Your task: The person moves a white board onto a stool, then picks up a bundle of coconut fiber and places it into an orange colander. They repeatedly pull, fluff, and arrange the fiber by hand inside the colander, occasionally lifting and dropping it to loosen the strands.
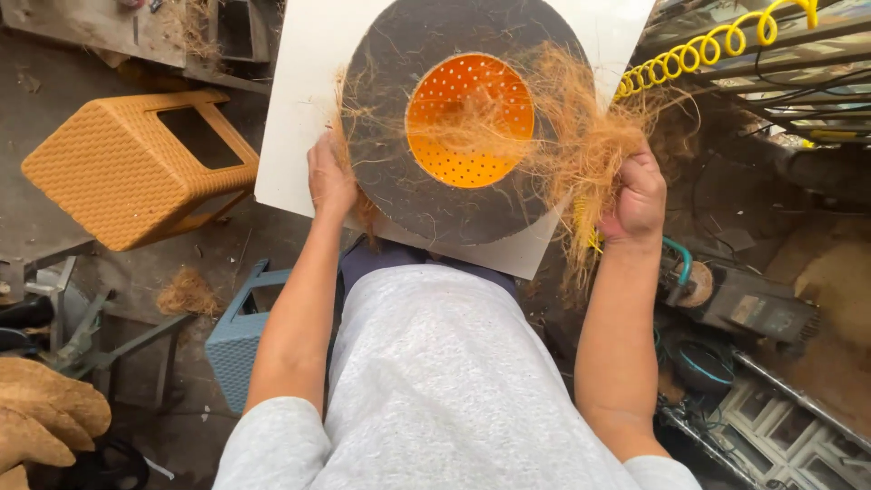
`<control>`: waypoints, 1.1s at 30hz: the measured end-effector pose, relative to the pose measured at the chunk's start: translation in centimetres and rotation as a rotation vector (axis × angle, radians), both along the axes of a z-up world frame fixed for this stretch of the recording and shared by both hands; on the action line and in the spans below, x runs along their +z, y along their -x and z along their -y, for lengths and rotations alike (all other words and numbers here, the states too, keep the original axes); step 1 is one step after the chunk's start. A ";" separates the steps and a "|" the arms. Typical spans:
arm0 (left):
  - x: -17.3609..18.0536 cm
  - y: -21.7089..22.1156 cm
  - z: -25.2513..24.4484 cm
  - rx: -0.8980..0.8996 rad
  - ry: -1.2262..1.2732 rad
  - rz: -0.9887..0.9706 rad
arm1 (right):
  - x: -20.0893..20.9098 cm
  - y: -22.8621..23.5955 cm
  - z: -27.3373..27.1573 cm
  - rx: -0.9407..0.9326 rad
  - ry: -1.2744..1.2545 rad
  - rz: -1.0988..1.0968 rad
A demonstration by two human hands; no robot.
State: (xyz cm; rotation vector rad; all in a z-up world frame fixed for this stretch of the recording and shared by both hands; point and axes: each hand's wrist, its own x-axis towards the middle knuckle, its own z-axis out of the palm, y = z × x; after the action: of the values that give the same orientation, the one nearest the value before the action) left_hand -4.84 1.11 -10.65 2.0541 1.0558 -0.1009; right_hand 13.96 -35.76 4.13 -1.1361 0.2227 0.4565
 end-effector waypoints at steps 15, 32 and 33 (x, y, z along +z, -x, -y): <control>11.6 -8.2 10.7 -0.252 0.806 0.360 | -4.4 4.9 -9.5 0.213 0.514 0.114; 10.3 -6.4 4.9 0.026 0.481 0.437 | -3.3 3.2 -6.1 0.167 0.731 0.221; 9.8 -6.3 6.3 -0.011 0.555 0.440 | -3.2 3.5 -7.3 0.259 0.634 0.244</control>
State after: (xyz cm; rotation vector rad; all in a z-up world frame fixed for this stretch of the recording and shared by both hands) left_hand 1.41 -5.23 -0.87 1.4855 0.6493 0.0490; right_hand 10.47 -28.46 0.95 -1.8426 -0.0016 0.4834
